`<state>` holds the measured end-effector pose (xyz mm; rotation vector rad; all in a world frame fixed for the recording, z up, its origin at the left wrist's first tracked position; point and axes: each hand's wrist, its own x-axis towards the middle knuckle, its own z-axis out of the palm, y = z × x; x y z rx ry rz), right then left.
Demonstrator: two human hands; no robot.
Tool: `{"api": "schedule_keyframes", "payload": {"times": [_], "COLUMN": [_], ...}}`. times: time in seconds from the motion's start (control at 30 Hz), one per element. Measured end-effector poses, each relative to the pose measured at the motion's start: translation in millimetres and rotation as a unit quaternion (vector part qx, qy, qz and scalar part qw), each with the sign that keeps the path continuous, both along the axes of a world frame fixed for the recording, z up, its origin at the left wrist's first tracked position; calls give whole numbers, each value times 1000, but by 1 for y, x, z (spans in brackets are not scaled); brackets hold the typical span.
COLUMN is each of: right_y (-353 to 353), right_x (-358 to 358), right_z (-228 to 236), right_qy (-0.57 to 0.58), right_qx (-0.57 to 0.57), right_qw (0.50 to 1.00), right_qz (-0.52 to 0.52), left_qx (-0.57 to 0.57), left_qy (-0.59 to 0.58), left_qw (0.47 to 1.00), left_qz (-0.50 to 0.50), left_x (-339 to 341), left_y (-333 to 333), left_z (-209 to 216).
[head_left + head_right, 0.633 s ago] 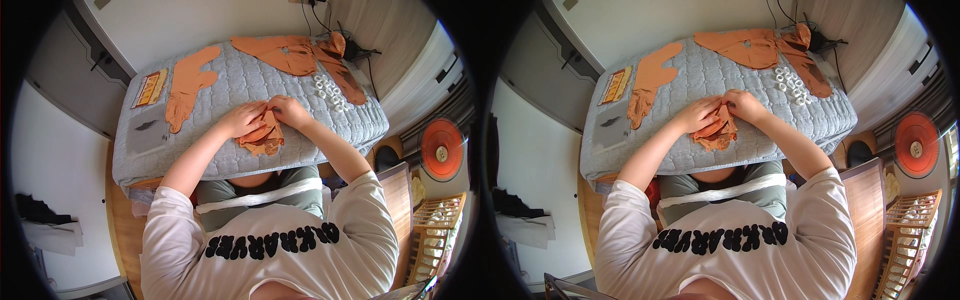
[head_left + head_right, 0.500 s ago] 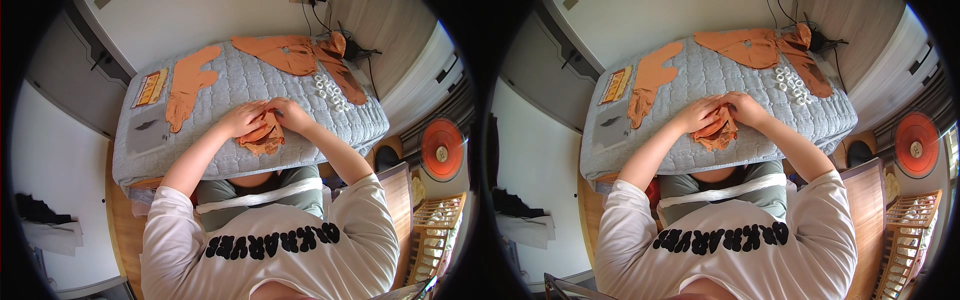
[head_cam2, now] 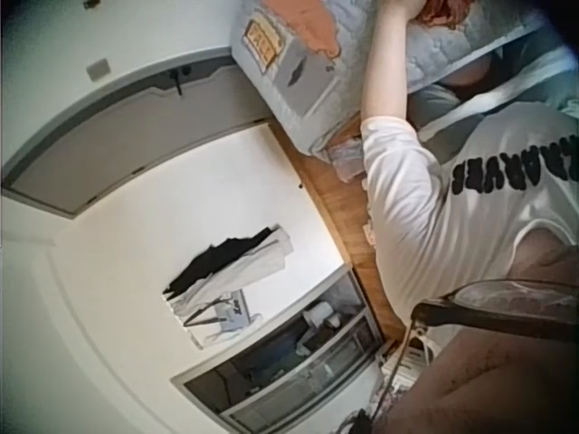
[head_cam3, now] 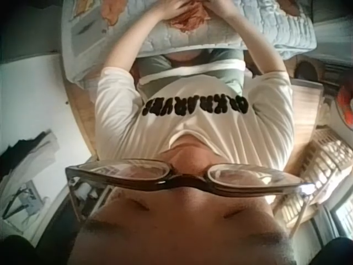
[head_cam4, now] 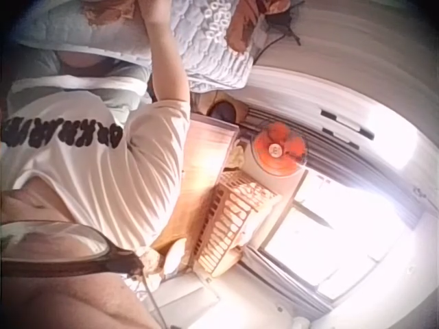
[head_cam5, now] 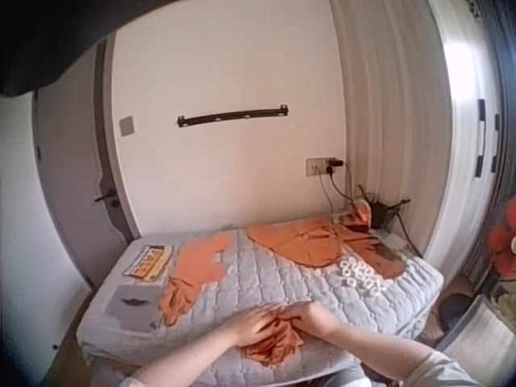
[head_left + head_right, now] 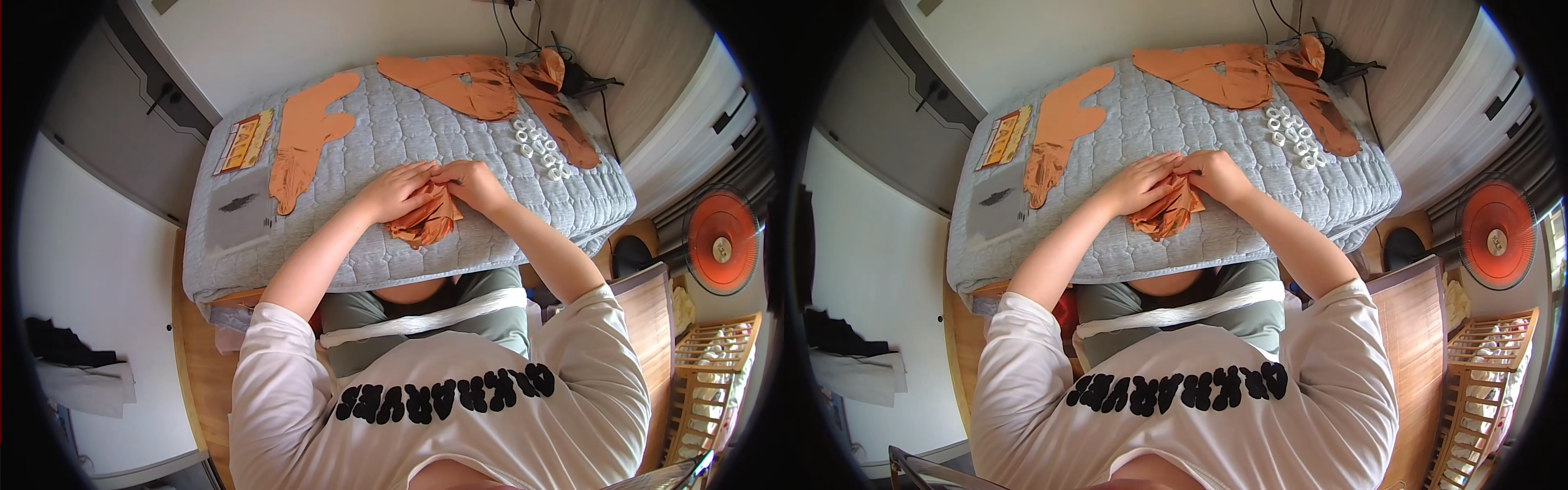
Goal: Folding and organizing flat foil balloons and placing them onto a cardboard backing for packaging.
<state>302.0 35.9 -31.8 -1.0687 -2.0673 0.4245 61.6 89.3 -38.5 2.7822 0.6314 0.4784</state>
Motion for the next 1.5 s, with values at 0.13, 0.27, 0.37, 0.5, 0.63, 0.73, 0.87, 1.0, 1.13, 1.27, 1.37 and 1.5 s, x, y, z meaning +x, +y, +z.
{"api": "schedule_keyframes", "payload": {"times": [0.13,0.27,0.37,0.5,0.63,0.73,0.87,1.0,1.13,1.27,1.37,1.5], "right_y": [-9,-11,-6,-1,-5,-9,-12,-9,-10,-13,-22,-35], "right_x": [-5,2,4,3,-1,-1,3,6,4,-2,-6,-1], "right_z": [9,5,1,4,11,10,5,1,4,6,11,10], "right_qy": [-8,8,-9,-8,-14,-18,-11,-17,-48,-39,-47,-44], "right_qx": [21,15,4,-2,-2,7,13,10,28,42,7,12], "right_qw": [1000,1000,1000,1000,1000,1000,1000,1000,998,998,999,999], "right_qz": [9,13,4,-2,-6,-11,-16,-5,-13,-24,-26,-25], "left_qx": [1,3,3,-3,-5,3,10,14,14,10,14,16], "left_qy": [-5,-9,-13,-8,-6,-9,-14,-14,-13,-8,-12,-8], "left_qw": [1000,1000,1000,1000,1000,1000,1000,1000,1000,1000,1000,1000], "left_qz": [-1,-6,-11,-10,-2,-6,-14,-16,-10,-7,-9,-7], "left_x": [-2,0,-1,-1,0,-1,-1,-1,-1,0,-1,-1], "left_y": [0,2,4,4,2,2,3,5,4,6,4,3], "left_z": [-2,-3,-4,-5,-3,-5,-5,-7,-8,-7,-8,-7]}}
